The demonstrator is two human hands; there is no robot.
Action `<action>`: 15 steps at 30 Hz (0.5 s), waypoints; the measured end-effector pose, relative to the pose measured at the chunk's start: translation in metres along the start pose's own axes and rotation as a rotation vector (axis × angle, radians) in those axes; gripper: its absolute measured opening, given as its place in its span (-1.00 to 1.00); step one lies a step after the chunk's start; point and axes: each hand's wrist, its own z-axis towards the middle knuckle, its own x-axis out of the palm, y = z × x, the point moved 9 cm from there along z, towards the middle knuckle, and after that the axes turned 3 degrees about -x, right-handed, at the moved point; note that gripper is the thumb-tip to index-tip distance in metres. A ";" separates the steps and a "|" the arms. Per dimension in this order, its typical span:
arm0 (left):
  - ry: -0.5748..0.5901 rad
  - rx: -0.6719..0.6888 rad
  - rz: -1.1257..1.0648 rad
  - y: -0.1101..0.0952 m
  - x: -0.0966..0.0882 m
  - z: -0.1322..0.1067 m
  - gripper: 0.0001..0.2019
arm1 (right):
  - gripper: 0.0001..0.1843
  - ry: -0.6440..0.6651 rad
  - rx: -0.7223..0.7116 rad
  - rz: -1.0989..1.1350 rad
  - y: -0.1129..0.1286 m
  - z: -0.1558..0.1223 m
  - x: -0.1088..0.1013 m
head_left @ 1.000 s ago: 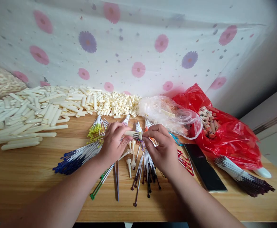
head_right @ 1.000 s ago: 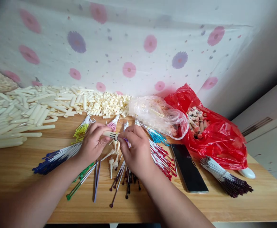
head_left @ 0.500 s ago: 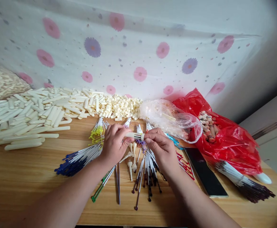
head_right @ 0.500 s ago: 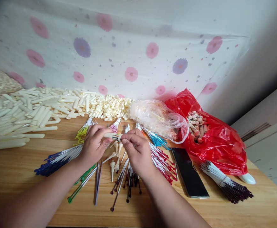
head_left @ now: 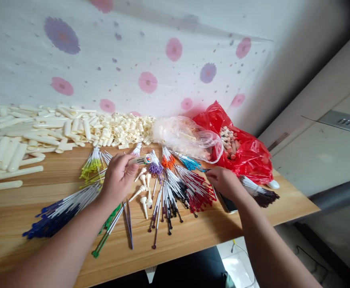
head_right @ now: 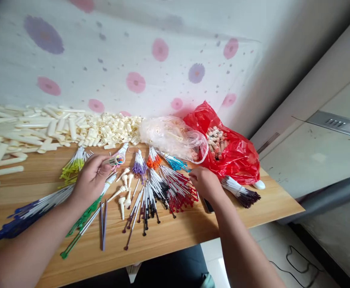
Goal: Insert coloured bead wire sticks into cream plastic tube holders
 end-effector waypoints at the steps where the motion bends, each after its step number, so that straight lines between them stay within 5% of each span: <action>1: 0.008 -0.001 -0.004 0.000 0.001 0.000 -0.67 | -0.80 0.037 0.019 -0.054 -0.003 -0.006 0.009; 8: 0.010 -0.066 -0.022 0.005 0.002 0.002 -0.68 | -0.82 0.043 0.112 -0.170 0.000 -0.011 0.032; 15: 0.037 -0.227 -0.213 0.016 0.005 0.000 -0.71 | -0.84 -0.042 0.165 -0.038 -0.005 -0.015 0.021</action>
